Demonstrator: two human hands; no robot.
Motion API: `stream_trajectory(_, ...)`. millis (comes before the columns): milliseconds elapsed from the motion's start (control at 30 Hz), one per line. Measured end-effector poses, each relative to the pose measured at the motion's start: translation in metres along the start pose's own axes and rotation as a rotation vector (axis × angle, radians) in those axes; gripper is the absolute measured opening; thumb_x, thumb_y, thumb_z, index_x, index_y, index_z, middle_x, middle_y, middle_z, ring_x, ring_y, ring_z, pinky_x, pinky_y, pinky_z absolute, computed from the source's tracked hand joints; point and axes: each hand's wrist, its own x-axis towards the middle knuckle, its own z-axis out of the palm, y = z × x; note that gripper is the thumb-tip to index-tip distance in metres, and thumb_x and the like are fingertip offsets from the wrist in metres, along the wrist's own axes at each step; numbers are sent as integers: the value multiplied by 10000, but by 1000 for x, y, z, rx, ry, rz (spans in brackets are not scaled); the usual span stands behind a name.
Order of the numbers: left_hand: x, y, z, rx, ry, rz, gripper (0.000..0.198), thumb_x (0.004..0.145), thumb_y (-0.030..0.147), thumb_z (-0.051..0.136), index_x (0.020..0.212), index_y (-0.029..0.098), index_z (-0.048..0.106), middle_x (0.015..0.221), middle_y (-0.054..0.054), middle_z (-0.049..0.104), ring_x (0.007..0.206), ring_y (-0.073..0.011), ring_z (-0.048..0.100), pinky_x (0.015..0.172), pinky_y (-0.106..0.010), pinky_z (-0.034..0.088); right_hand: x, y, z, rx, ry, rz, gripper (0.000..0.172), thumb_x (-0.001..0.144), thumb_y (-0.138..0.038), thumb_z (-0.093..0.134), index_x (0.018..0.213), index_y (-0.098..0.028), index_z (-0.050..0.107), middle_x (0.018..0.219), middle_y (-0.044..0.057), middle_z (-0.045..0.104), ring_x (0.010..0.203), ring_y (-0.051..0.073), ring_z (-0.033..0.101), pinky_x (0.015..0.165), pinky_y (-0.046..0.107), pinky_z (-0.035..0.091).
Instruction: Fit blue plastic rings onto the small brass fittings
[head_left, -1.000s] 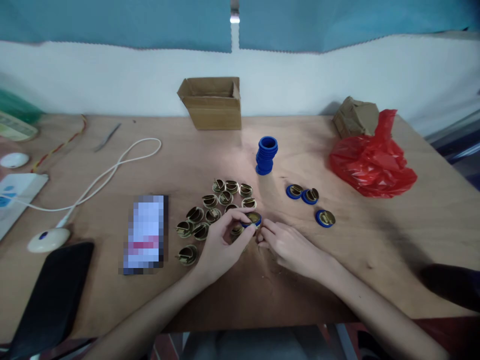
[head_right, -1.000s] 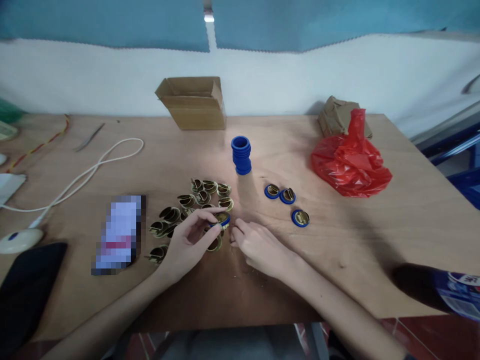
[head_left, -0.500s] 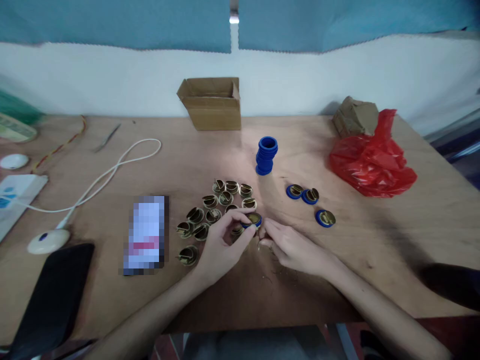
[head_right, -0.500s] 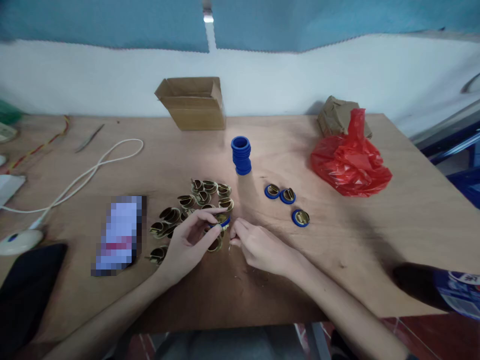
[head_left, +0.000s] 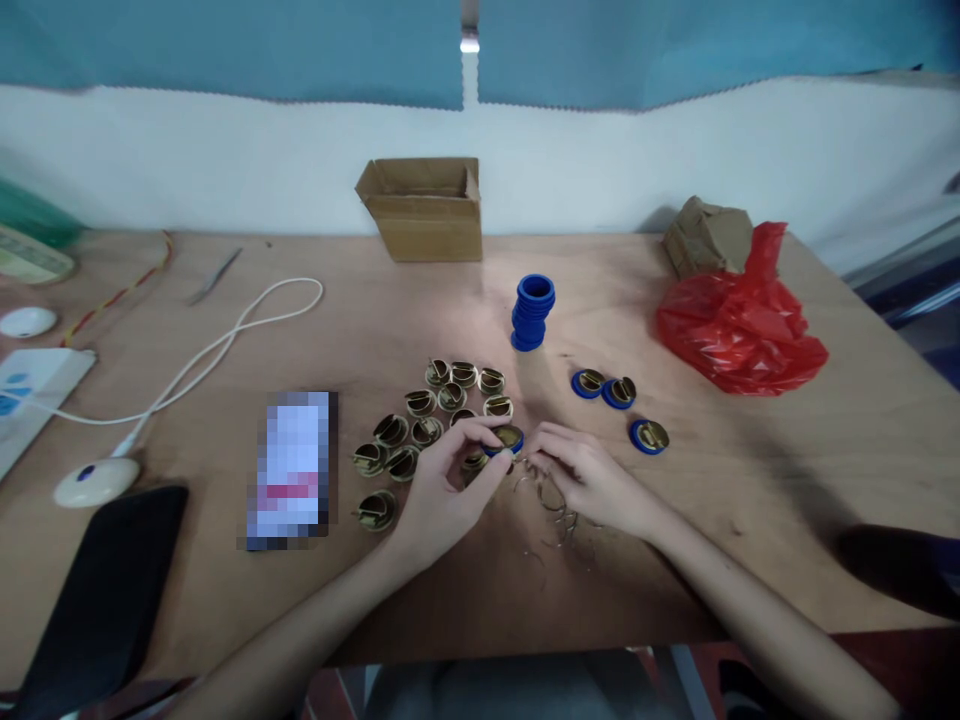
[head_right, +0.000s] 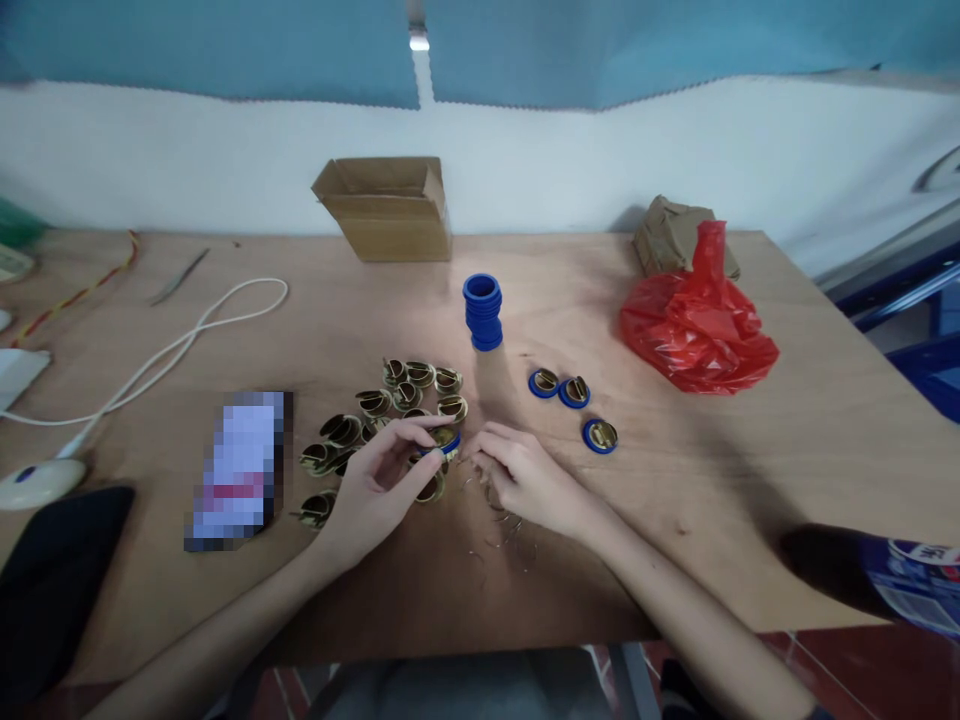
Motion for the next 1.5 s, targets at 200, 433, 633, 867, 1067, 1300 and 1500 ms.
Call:
stream_trajectory(200, 1, -1, 1, -24, 2, 0, 60, 876, 172, 665, 878, 204, 614, 1188, -103, 706, 1124, -213, 681, 967, -359, 555, 1, 4, 0, -11, 243, 158, 145, 1012, -210, 474, 921, -201, 586, 816, 18, 608, 732, 164, 564, 678, 285, 432)
stream_trajectory(433, -1, -1, 1, 27, -10, 14, 226, 784, 141, 761, 912, 214, 590, 1184, -76, 710, 1003, -191, 714, 860, -324, 578, 4, 1, -7, 198, 376, 222, 158, 945, -319, 599, 858, -198, 653, 747, -6, 507, 651, 137, 478, 576, 264, 384)
stream_trajectory(633, -5, -2, 1, 203, 13, 98, 429, 756, 130, 783, 1122, 243, 589, 1156, -57, 703, 1040, -213, 694, 903, -370, 563, 2, -3, -7, 771, 204, 388, 253, 918, -434, 657, 845, -198, 600, 580, -73, 455, 479, 81, 365, 440, 217, 287)
stream_trajectory(867, -9, -5, 1, 291, 3, 223, 513, 767, 123, 766, 1227, 236, 569, 1173, -62, 690, 1065, -216, 698, 943, -384, 569, 1, -2, 2, 1137, 47, 427, 289, 911, -406, 683, 759, -189, 566, 535, -76, 491, 438, 60, 424, 429, 171, 345)
stream_trajectory(1067, -8, -11, 1, 346, -24, 409, 497, 783, 49, 720, 1231, 189, 556, 1162, -86, 674, 1100, -215, 669, 986, -381, 545, 1, -5, 11, 1271, -29, 444, 274, 862, -378, 740, 760, -175, 588, 571, -78, 476, 459, 61, 459, 428, 162, 406)
stream_trajectory(1300, -8, -9, 0, 362, -49, 528, 511, 805, 29, 720, 1267, 148, 537, 1099, -91, 670, 1017, -184, 678, 893, -318, 583, 1, -5, 14, 1235, -33, 455, 273, 863, -380, 744, 764, -174, 596, 579, -61, 538, 495, 69, 506, 440, 155, 447)
stream_trajectory(1500, -11, -15, -3, 381, -111, 603, 577, 828, -5, 680, 1352, 157, 500, 1182, -118, 660, 1169, -223, 639, 992, -389, 564, 1, -3, 14, 1197, -43, 461, 290, 851, -387, 752, 752, -182, 574, 572, -59, 576, 479, 71, 523, 441, 169, 442)
